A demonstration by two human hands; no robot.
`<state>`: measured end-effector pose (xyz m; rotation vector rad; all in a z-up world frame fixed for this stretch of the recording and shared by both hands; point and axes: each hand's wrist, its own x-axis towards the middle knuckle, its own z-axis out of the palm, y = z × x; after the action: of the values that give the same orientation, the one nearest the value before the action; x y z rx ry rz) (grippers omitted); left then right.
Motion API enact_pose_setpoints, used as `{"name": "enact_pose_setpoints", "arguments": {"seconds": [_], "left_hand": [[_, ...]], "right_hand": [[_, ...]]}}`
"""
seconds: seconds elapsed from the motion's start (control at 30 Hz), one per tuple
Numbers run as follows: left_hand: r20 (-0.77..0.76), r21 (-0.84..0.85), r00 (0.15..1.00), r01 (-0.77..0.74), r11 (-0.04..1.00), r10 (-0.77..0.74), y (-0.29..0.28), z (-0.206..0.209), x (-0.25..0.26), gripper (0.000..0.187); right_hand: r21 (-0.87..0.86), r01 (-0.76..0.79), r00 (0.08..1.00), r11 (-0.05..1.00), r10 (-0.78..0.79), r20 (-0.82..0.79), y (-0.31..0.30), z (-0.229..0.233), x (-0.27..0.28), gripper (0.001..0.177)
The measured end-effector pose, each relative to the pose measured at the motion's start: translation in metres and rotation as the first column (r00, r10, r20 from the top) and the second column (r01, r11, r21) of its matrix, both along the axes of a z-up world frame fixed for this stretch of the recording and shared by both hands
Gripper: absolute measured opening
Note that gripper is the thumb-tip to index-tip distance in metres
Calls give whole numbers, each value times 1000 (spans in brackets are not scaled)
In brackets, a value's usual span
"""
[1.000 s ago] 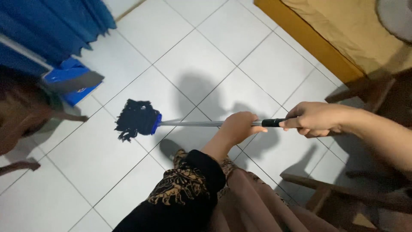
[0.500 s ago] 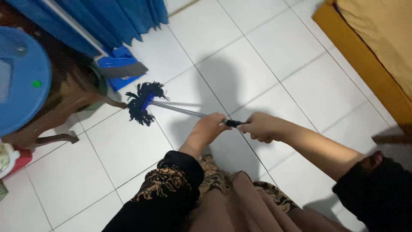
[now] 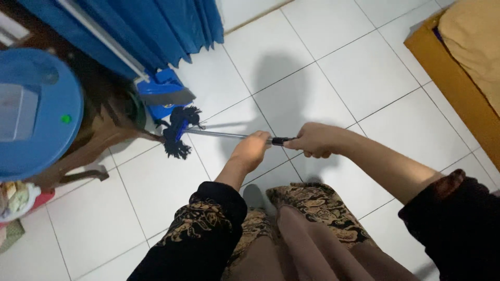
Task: Mopping the floor in a dining area and moving chairs to reach obstructed spots.
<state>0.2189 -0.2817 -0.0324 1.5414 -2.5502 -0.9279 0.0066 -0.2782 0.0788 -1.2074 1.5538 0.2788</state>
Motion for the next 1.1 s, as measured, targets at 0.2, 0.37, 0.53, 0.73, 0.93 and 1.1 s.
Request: {"name": "enact_pose_setpoints", "arguments": {"seconds": [0.2,0.37,0.53,0.73,0.93,1.1], "left_hand": [[-36,-43,999,32,999,-34,-61,31,-59,26],[-42,-49,995,-95,994,93,-115,32,-143,27],[-222,-202,960,-219,955,173,-165,21,-224,31],[-367,-283,856,-475,833,363,-231,42,-273,34],[-439,-312,776,-604,734,452,-301,47,-269,34],[-471,-246,763,-596,764,444,-367,41,-246,33]], "right_hand": [[-108,-115,992,987,108,-63,-76,25,-68,67],[-162,-59,998,985,59,-7,-149,42,-150,54],[-182,133,982,974,-105,156,-214,47,-231,39],[-354,370,899,859,-236,368,-280,61,-259,29],[-366,585,671,724,-178,720,-345,26,-241,30],[-530,540,748,654,-85,658,-411,8,-212,32]]}}
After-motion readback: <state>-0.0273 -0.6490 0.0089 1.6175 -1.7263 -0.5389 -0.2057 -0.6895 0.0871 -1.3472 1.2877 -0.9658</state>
